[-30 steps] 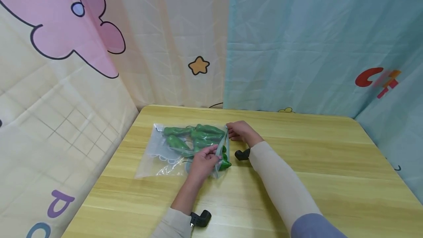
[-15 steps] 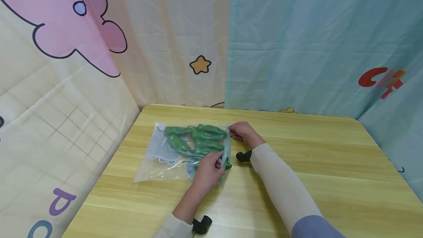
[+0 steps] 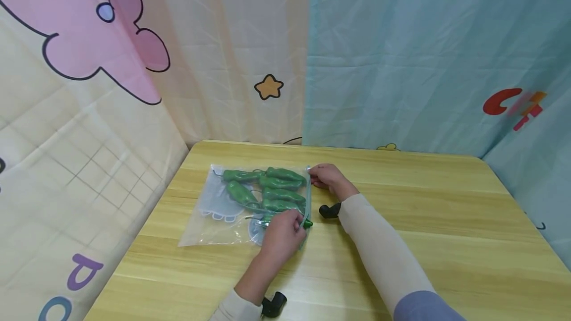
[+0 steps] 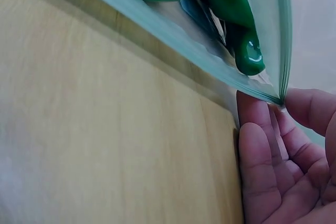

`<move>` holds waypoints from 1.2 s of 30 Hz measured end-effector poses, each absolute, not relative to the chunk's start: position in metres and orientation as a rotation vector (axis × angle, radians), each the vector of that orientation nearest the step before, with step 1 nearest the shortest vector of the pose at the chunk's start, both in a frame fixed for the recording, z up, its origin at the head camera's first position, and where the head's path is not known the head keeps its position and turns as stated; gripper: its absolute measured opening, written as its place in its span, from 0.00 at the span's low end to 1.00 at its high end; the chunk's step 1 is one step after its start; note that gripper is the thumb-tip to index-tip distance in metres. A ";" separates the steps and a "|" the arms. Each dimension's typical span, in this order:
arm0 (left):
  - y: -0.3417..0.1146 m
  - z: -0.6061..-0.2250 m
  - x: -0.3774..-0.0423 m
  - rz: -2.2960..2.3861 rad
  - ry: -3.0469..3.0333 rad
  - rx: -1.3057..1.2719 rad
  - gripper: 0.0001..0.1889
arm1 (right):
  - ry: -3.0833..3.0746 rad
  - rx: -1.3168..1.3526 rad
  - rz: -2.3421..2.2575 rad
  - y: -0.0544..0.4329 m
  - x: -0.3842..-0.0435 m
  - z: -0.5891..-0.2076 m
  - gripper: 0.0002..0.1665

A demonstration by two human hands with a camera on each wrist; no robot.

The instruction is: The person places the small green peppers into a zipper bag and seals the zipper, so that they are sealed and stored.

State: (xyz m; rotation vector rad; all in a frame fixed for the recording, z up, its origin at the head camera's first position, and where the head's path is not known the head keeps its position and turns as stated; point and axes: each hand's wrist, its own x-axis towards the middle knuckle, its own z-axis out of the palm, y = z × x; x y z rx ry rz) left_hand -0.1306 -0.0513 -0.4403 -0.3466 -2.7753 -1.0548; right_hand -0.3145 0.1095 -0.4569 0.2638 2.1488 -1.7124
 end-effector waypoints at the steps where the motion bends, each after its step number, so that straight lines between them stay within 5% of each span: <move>1: -0.051 -0.440 -0.130 -1.031 -2.800 -0.359 0.07 | 2.149 0.260 -1.715 0.110 -0.314 -0.457 0.15; 7: -0.051 -0.438 -0.125 -0.830 -2.955 -0.466 0.07 | 2.151 0.236 -1.718 0.110 -0.315 -0.459 0.15; 14: -0.052 -0.432 -0.120 -0.642 -3.091 -0.649 0.21 | 2.124 0.236 -1.742 0.113 -0.314 -0.457 0.14; 22: -0.067 -0.418 -0.124 -0.741 -3.119 -0.815 0.17 | 2.094 0.233 -1.761 0.113 -0.314 -0.458 0.14; 36: -0.094 -0.369 -0.193 -0.937 -3.031 -0.895 0.19 | 2.046 0.165 -1.818 0.115 -0.313 -0.462 0.11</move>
